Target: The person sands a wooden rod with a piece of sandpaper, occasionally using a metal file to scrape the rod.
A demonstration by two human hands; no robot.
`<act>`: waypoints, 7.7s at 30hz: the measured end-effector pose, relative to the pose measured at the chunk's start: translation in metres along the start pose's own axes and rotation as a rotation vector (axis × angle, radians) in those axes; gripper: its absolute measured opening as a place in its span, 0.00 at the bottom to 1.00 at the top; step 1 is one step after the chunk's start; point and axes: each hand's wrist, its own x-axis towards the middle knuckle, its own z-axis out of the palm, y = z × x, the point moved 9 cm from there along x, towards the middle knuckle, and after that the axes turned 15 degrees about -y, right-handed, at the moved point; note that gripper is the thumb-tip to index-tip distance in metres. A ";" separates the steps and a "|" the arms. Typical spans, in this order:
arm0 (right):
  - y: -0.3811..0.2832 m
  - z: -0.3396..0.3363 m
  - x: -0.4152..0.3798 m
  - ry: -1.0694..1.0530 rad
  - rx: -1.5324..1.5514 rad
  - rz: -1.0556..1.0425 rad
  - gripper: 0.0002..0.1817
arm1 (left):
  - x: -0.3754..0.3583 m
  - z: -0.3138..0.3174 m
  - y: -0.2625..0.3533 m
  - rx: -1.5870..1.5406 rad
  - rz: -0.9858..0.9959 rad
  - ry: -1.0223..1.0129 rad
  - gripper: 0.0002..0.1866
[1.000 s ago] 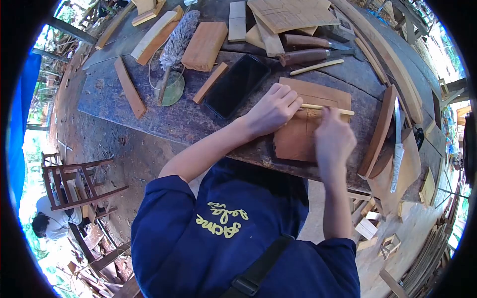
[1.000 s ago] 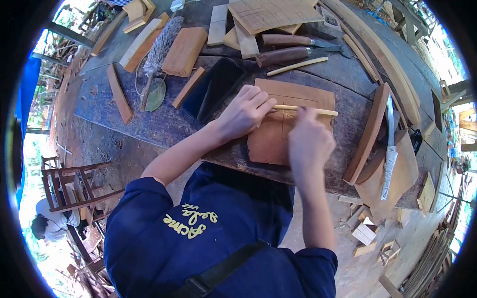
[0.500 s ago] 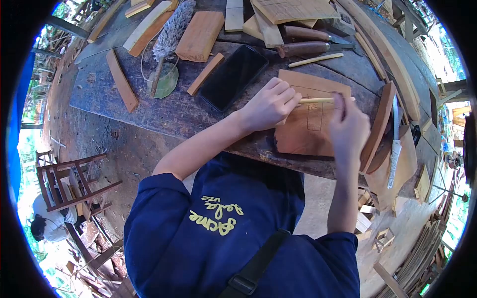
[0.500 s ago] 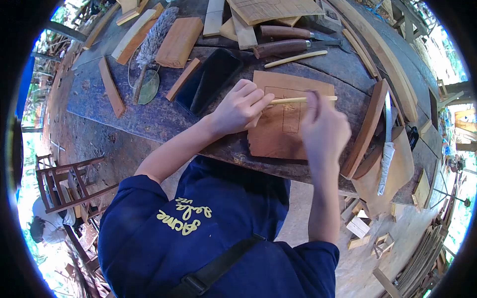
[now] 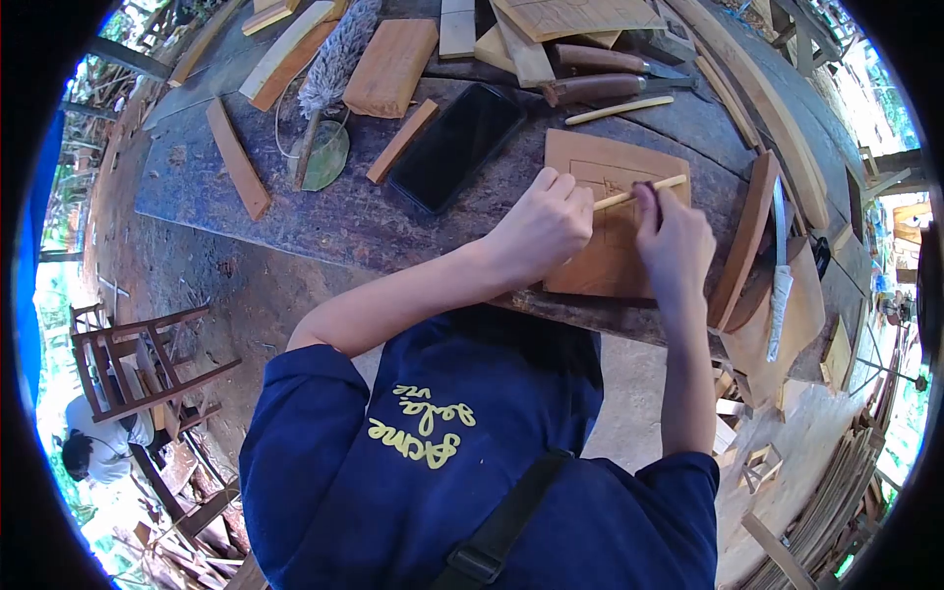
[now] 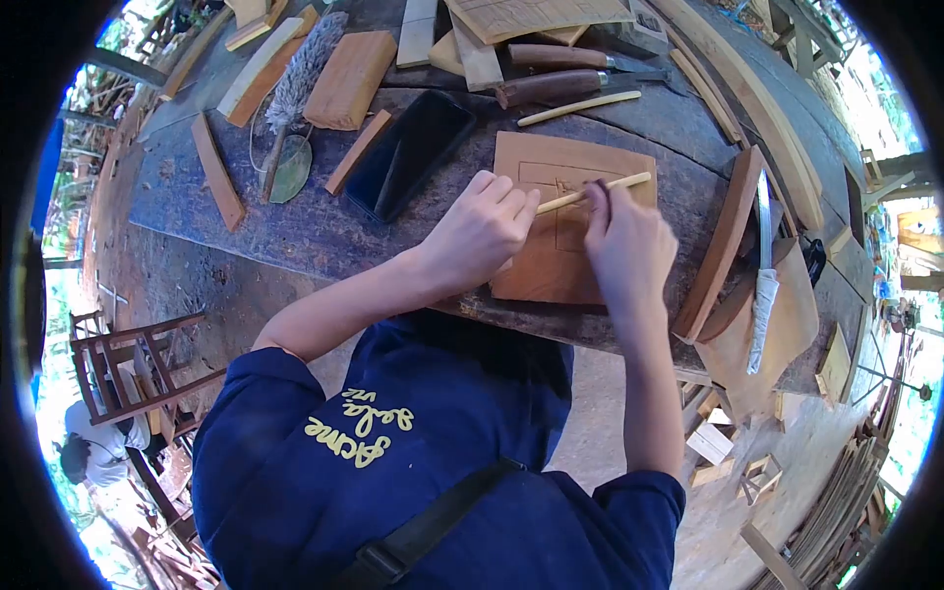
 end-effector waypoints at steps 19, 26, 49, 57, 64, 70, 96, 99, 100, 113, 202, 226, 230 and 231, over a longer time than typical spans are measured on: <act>-0.016 0.011 -0.009 -0.097 -0.136 -0.067 0.19 | -0.006 0.004 0.009 -0.115 -0.008 -0.002 0.28; -0.008 0.012 0.002 -0.087 -0.155 -0.028 0.19 | -0.007 0.006 0.008 -0.121 -0.020 0.047 0.26; 0.044 -0.014 0.013 0.012 -0.134 0.110 0.22 | -0.034 0.012 -0.014 -0.672 -0.304 0.326 0.16; -0.007 0.012 -0.006 -0.142 -0.087 -0.014 0.20 | -0.035 0.014 -0.010 -0.681 -0.270 0.329 0.15; -0.010 0.015 -0.009 -0.110 -0.118 -0.017 0.18 | -0.034 0.011 -0.009 -0.609 -0.271 0.376 0.13; 0.032 -0.001 0.010 -0.018 -0.076 0.120 0.19 | -0.034 0.013 -0.006 -0.636 -0.230 0.357 0.15; -0.028 0.021 -0.012 -0.287 -0.090 0.009 0.14 | -0.037 0.005 -0.003 -0.593 -0.216 0.404 0.17; 0.008 0.000 0.007 -0.034 -0.078 0.038 0.17 | -0.036 0.003 -0.001 -0.597 -0.195 0.386 0.17; 0.026 -0.006 0.018 0.008 -0.081 0.112 0.18 | -0.035 0.000 0.001 -0.589 -0.179 0.395 0.17; 0.020 -0.004 0.019 0.018 -0.128 0.045 0.16 | -0.036 -0.001 0.002 -0.575 -0.174 0.430 0.14; -0.030 -0.025 -0.058 0.077 0.104 -0.043 0.05 | -0.031 0.004 0.016 -1.442 -0.406 0.162 0.18; 0.006 -0.061 -0.048 0.389 0.290 0.063 0.04 | -0.024 -0.013 0.032 -1.518 -0.399 0.107 0.18; -0.028 -0.047 -0.072 0.247 0.231 -0.043 0.04 | -0.029 -0.016 0.027 -1.645 -0.388 0.187 0.18; -0.022 -0.046 -0.070 0.248 0.211 -0.038 0.04 | -0.028 -0.014 0.028 -1.659 -0.372 0.152 0.18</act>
